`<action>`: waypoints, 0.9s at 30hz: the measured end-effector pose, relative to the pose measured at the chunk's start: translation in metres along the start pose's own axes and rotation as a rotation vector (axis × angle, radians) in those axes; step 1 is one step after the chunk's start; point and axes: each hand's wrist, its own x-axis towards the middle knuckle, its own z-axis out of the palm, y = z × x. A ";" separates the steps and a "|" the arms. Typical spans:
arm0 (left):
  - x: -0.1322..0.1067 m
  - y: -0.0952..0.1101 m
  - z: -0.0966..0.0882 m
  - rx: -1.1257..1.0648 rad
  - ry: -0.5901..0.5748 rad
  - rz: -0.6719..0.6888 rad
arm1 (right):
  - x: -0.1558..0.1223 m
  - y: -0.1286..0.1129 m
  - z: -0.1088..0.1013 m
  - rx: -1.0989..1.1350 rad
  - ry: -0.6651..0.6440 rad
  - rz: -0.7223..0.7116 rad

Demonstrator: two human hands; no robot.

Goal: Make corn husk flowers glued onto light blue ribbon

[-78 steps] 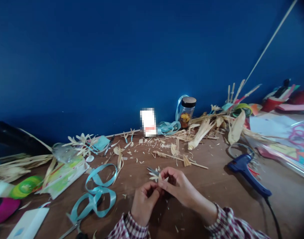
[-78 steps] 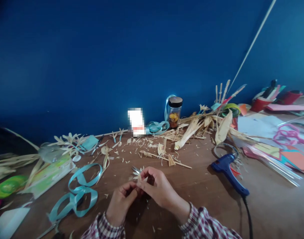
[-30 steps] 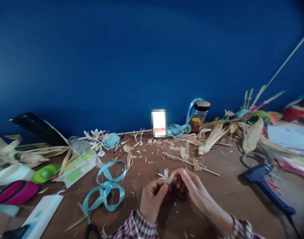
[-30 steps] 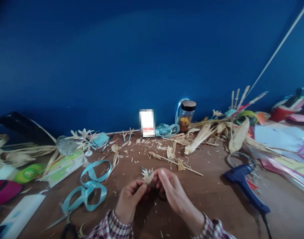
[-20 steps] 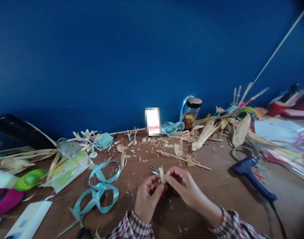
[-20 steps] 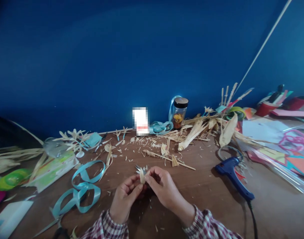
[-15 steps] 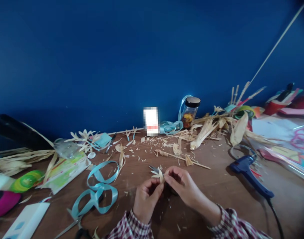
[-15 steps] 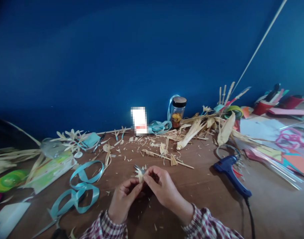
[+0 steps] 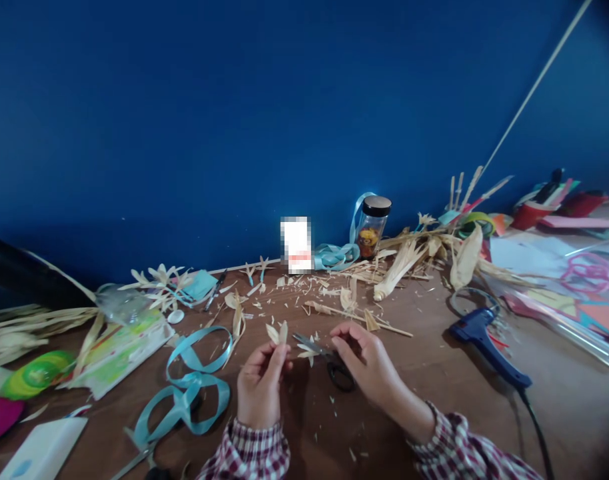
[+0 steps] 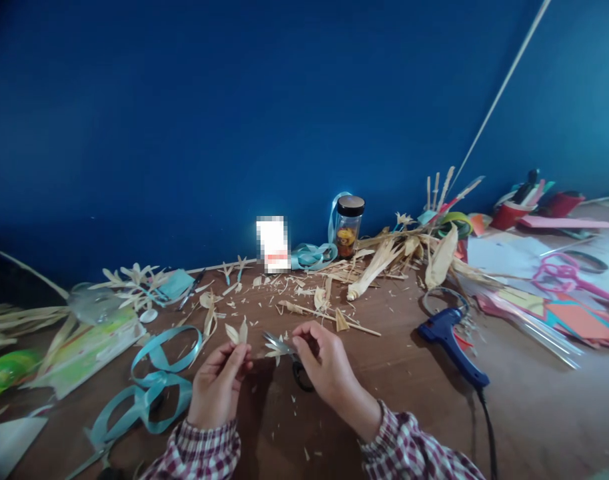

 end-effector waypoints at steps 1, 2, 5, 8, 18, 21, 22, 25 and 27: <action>0.002 0.002 0.000 -0.034 0.028 -0.008 | 0.000 0.001 -0.001 -0.093 -0.016 -0.021; 0.003 0.003 0.001 -0.060 0.045 -0.021 | 0.000 0.002 -0.003 -0.201 -0.045 -0.044; 0.004 0.002 0.001 -0.103 0.040 -0.081 | -0.001 0.005 -0.003 -0.519 -0.153 -0.099; 0.005 -0.002 0.000 -0.106 0.020 -0.112 | -0.003 0.006 -0.001 -0.663 -0.196 -0.122; -0.004 -0.004 0.007 -0.098 -0.164 -0.194 | -0.007 -0.008 -0.005 -0.662 -0.161 -0.144; -0.004 -0.007 0.007 -0.098 -0.185 -0.206 | -0.023 -0.028 -0.015 -0.654 -0.135 -0.137; -0.003 -0.009 0.006 -0.106 -0.186 -0.200 | -0.030 -0.033 -0.020 -0.623 -0.135 -0.142; 0.001 -0.011 0.005 -0.091 -0.154 -0.199 | -0.050 -0.037 -0.045 -0.529 -0.125 -0.161; 0.002 -0.011 0.006 -0.055 -0.140 -0.210 | -0.060 -0.027 -0.069 -0.579 -0.051 -0.137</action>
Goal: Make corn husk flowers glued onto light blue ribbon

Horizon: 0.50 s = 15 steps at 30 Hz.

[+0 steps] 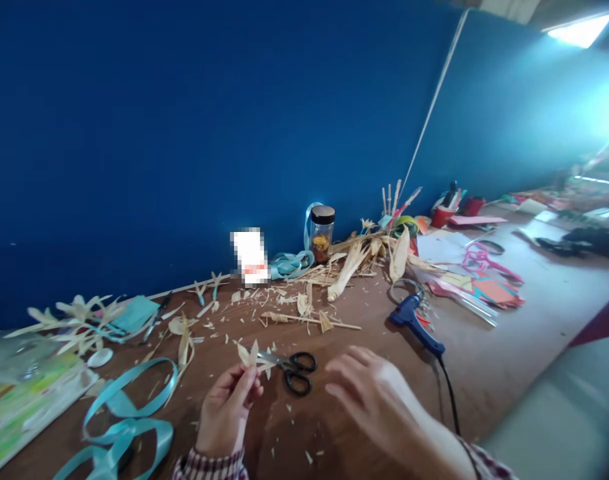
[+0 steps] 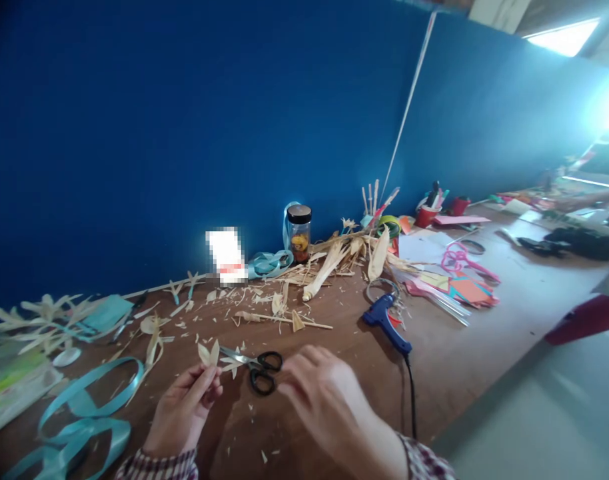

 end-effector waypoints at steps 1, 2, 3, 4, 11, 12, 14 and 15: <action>0.000 0.000 0.001 0.015 0.007 -0.001 | -0.006 0.014 -0.006 -0.055 0.049 0.034; -0.001 0.000 0.001 0.027 0.010 0.005 | -0.012 0.030 -0.011 -0.118 0.097 0.084; -0.001 0.000 0.002 0.036 0.012 0.010 | -0.016 0.048 -0.016 -0.190 0.155 0.128; -0.002 0.000 0.003 0.042 0.014 0.013 | -0.021 0.065 -0.021 -0.263 0.200 0.162; -0.004 -0.001 0.005 0.036 -0.008 0.027 | -0.038 0.139 -0.034 -0.628 0.227 0.432; -0.004 -0.001 0.005 0.035 -0.001 0.027 | -0.039 0.142 -0.034 -0.628 0.214 0.449; -0.005 -0.001 0.004 0.036 0.015 0.028 | -0.040 0.144 -0.032 -0.614 0.202 0.480; -0.005 -0.001 0.004 0.036 0.017 0.031 | -0.040 0.144 -0.031 -0.603 0.202 0.491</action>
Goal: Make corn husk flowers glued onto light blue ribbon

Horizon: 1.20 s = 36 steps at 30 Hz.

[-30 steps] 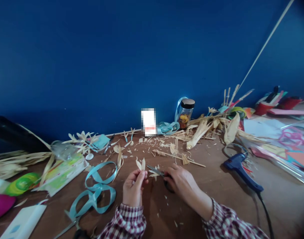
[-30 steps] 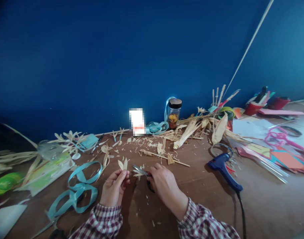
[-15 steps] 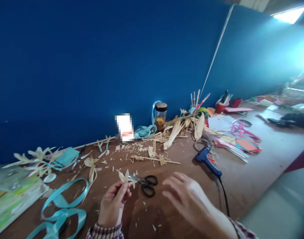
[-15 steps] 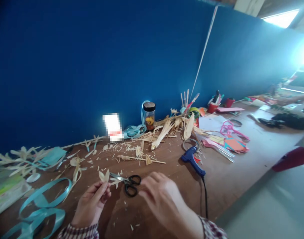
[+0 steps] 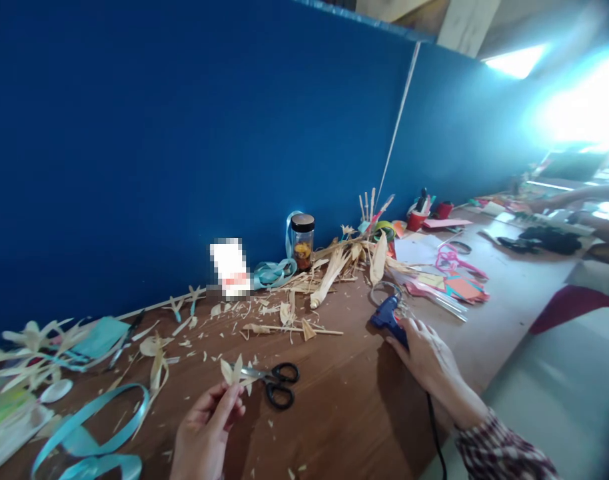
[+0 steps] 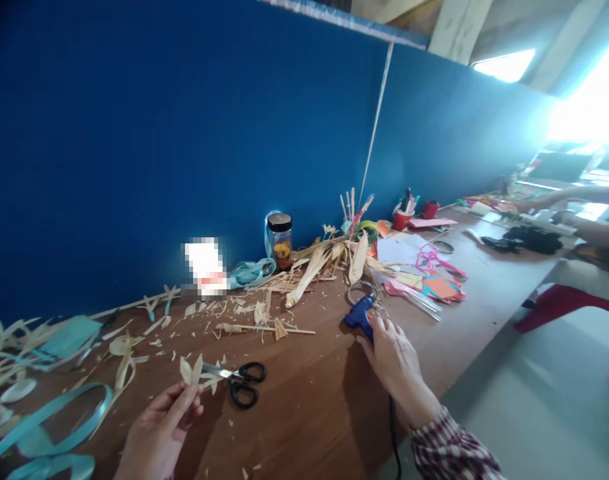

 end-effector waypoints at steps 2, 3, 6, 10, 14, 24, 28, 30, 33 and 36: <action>0.000 -0.001 0.000 0.000 0.000 0.007 | -0.001 -0.001 0.001 0.015 0.003 0.023; 0.000 -0.001 0.000 -0.001 -0.001 0.009 | -0.001 -0.002 0.001 0.021 0.010 0.033; 0.001 -0.002 -0.001 -0.008 -0.004 0.006 | -0.002 -0.002 0.002 0.023 0.020 0.048; 0.002 -0.001 -0.001 -0.017 -0.006 -0.015 | -0.004 0.001 0.004 0.016 0.026 0.046; 0.000 0.000 -0.001 -0.001 -0.015 -0.011 | -0.003 0.005 0.010 0.020 0.029 0.040; -0.010 -0.003 0.006 0.035 -0.035 0.106 | 0.000 0.014 0.023 0.072 -0.037 0.038; -0.010 -0.004 0.005 0.024 -0.005 0.123 | 0.001 0.016 0.026 0.044 -0.036 0.051; -0.009 -0.004 0.004 0.021 -0.014 0.128 | 0.001 0.016 0.028 0.033 -0.043 0.056; -0.007 -0.002 0.002 0.022 -0.044 0.089 | 0.001 0.017 0.030 0.036 -0.049 0.053; -0.007 -0.002 0.003 0.014 -0.054 0.080 | 0.001 0.020 0.032 0.033 -0.064 0.060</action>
